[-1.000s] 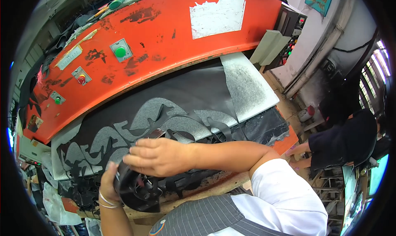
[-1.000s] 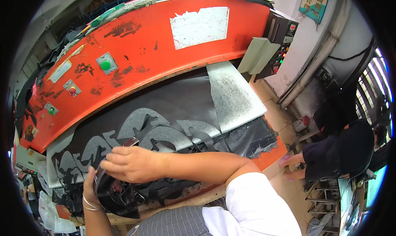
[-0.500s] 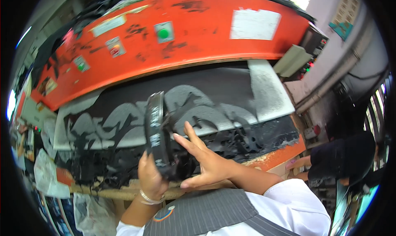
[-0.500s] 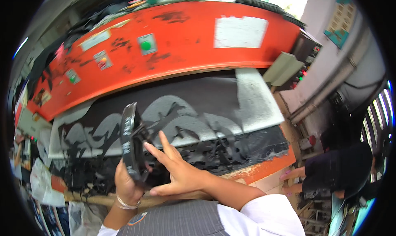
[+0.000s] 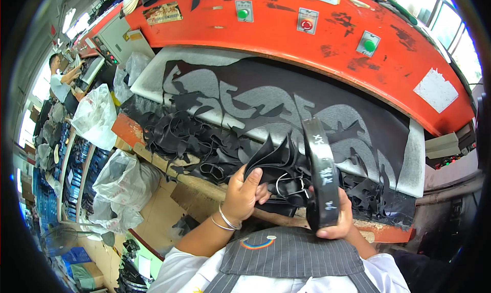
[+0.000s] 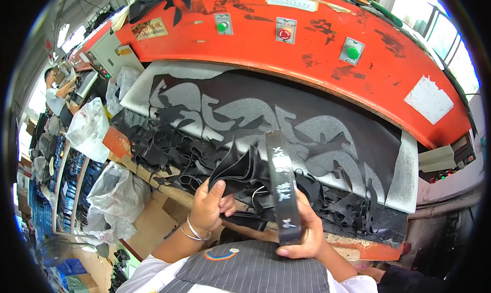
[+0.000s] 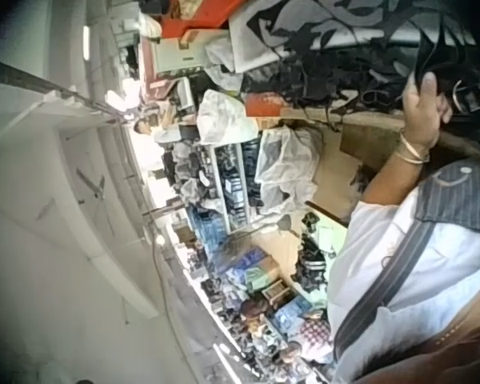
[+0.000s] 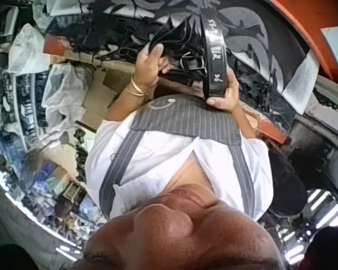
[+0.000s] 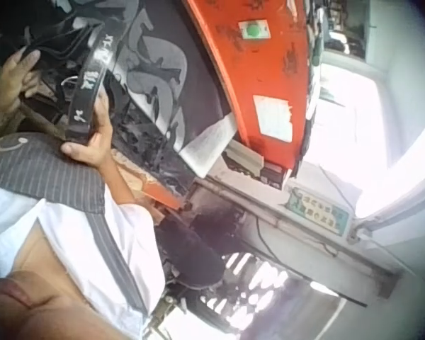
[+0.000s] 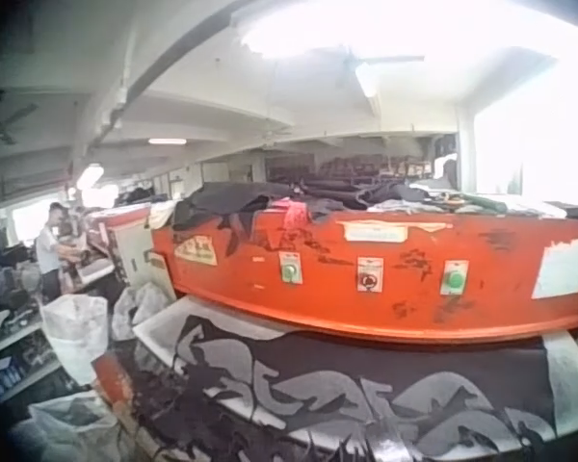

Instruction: Using an industrial die-cutting machine to cut shoe components from a sheet of leather.

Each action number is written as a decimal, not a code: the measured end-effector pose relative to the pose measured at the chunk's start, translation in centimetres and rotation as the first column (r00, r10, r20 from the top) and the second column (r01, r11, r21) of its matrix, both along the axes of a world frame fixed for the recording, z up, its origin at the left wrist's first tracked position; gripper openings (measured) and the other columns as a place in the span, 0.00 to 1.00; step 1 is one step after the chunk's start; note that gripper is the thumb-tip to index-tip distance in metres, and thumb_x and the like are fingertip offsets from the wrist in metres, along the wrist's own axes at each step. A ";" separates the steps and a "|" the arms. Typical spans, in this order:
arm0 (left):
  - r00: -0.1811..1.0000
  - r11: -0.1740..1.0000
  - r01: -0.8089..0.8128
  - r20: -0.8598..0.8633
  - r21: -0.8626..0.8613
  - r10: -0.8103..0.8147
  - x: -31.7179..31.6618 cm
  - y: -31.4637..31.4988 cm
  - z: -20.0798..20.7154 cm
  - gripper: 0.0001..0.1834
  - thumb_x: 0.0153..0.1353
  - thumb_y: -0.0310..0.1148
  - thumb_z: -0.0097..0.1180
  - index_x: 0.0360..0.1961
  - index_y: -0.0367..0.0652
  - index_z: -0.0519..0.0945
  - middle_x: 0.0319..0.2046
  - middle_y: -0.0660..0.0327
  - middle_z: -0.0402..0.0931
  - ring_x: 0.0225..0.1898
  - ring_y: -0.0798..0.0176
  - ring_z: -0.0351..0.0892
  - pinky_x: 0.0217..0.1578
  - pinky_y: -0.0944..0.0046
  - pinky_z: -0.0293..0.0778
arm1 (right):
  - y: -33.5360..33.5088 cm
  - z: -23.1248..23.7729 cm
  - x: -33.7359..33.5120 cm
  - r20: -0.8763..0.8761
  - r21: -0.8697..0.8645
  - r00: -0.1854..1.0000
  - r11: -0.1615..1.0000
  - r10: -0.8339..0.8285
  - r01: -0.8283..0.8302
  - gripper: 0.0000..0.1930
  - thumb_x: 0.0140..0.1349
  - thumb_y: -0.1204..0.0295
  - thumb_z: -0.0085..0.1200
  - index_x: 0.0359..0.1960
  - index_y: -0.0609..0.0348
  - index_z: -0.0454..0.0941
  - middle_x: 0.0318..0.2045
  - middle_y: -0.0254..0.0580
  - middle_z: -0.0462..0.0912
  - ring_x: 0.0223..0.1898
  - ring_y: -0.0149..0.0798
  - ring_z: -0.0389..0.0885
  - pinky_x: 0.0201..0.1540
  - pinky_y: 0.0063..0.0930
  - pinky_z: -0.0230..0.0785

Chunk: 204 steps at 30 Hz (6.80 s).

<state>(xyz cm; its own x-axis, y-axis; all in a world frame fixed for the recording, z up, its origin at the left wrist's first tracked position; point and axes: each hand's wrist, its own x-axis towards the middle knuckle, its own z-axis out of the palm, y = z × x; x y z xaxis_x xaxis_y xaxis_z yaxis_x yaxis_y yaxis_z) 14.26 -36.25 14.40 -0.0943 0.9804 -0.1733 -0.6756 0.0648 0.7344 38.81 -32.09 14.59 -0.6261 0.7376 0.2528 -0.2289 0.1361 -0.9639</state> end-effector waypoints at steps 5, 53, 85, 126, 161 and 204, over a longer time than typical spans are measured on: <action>0.852 0.983 -0.182 -0.495 0.021 0.168 -7.9 0.0 0.1 0.17 0.68 0.46 0.52 0.27 0.46 0.69 0.12 0.71 0.64 0.11 0.76 0.61 0.11 0.73 0.57 | -0.3 1.1 -0.6 0.040 0.161 0.992 0.981 -0.118 0.110 0.52 0.34 0.60 0.76 0.65 0.61 0.63 0.61 0.55 0.68 0.61 0.47 0.68 0.64 0.40 0.56; -0.303 0.888 0.458 -0.947 -0.046 0.107 31.6 39.5 -9.8 0.62 0.35 0.46 0.76 0.71 0.46 0.53 0.67 0.48 0.59 0.70 0.47 0.54 0.68 0.47 0.48 | 29.1 -12.2 42.4 0.647 0.493 0.390 0.749 -0.656 0.442 0.53 0.47 0.53 0.68 0.72 0.47 0.49 0.68 0.55 0.60 0.70 0.50 0.55 0.71 0.54 0.34; -0.157 0.950 0.283 -0.971 0.128 0.178 30.4 40.3 -12.6 0.43 0.38 0.49 0.73 0.58 0.48 0.75 0.60 0.47 0.69 0.65 0.45 0.64 0.63 0.54 0.63 | 32.6 -13.7 43.1 0.542 0.675 0.252 0.594 -0.802 0.438 0.47 0.44 0.52 0.69 0.64 0.60 0.64 0.54 0.47 0.79 0.61 0.44 0.72 0.70 0.45 0.46; -0.080 0.830 0.544 -0.977 0.124 0.198 21.0 -2.0 -9.5 0.09 0.53 0.36 0.62 0.33 0.44 0.84 0.32 0.59 0.81 0.35 0.53 0.79 0.36 0.59 0.76 | -5.7 -12.4 19.5 0.673 0.650 0.505 0.758 -0.541 -0.054 0.28 0.40 0.63 0.68 0.45 0.60 0.75 0.35 0.45 0.78 0.41 0.47 0.77 0.43 0.38 0.72; -0.263 0.849 0.516 -0.922 0.115 0.284 32.8 25.4 -11.8 0.30 0.62 0.44 0.53 0.61 0.38 0.70 0.64 0.52 0.65 0.67 0.50 0.60 0.67 0.52 0.54 | 21.0 1.7 38.1 0.016 0.587 0.531 0.438 -0.847 0.681 0.16 0.48 0.67 0.66 0.32 0.65 0.77 0.27 0.38 0.73 0.30 0.35 0.71 0.35 0.27 0.64; -0.087 0.683 -0.615 -0.827 -0.394 -0.556 -30.8 3.7 -9.2 0.73 0.33 0.60 0.74 0.73 0.51 0.38 0.68 0.33 0.49 0.69 0.33 0.49 0.66 0.43 0.52 | -5.1 -3.4 11.3 0.854 0.520 0.192 0.809 -0.484 -0.273 0.19 0.38 0.60 0.71 0.22 0.62 0.77 0.25 0.49 0.69 0.32 0.51 0.70 0.32 0.42 0.63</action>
